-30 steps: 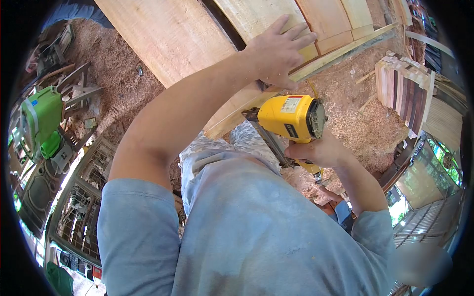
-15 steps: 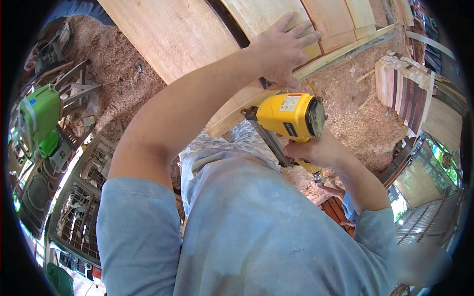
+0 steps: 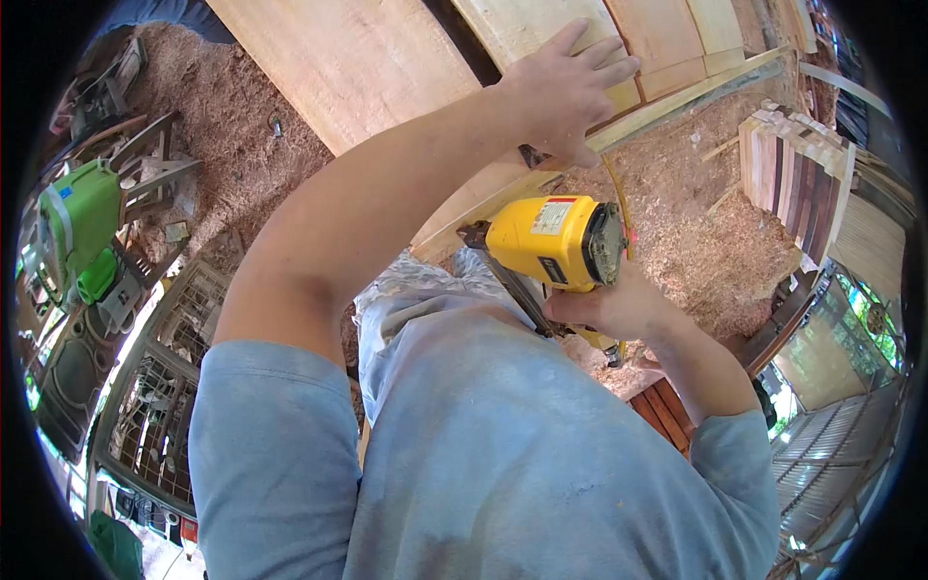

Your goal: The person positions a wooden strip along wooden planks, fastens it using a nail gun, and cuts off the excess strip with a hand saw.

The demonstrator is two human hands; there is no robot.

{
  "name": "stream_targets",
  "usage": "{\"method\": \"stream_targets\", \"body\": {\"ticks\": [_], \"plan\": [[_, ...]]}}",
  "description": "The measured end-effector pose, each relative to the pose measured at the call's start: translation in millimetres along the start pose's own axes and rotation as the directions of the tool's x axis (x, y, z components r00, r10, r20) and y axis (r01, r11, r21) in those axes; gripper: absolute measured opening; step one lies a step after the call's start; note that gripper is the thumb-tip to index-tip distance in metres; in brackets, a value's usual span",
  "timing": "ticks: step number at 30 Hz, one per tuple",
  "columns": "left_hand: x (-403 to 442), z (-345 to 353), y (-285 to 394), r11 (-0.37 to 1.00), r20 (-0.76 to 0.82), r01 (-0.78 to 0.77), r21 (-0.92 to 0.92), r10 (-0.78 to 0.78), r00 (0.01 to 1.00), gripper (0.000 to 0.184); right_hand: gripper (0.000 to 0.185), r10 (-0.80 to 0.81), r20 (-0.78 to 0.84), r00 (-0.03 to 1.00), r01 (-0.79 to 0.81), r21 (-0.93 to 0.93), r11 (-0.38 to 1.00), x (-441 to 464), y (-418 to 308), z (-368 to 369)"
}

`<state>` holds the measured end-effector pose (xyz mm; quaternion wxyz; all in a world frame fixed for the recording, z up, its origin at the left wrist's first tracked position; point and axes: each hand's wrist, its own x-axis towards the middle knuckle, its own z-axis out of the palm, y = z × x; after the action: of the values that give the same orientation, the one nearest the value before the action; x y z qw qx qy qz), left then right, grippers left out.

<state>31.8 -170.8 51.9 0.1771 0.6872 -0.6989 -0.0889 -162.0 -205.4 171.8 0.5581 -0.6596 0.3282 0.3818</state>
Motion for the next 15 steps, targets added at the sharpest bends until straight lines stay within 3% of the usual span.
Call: {"method": "stream_targets", "body": {"ticks": [10, 15], "plan": [[0.6, -4.3, 2.6, 1.0, 0.025, 0.012, 0.026, -0.012, 1.0, 0.048, 0.022, -0.015, -0.01, 1.0, 0.015, 0.099, 0.995, -2.9, -2.5, 1.6], [3.1, 1.5, 3.7, 0.999, 0.011, 0.022, 0.024, -0.023, 1.0, 0.047, 0.027, -0.009, -0.022, 1.0, 0.012, 0.129, 0.992, -2.9, 6.3, 3.9]]}}
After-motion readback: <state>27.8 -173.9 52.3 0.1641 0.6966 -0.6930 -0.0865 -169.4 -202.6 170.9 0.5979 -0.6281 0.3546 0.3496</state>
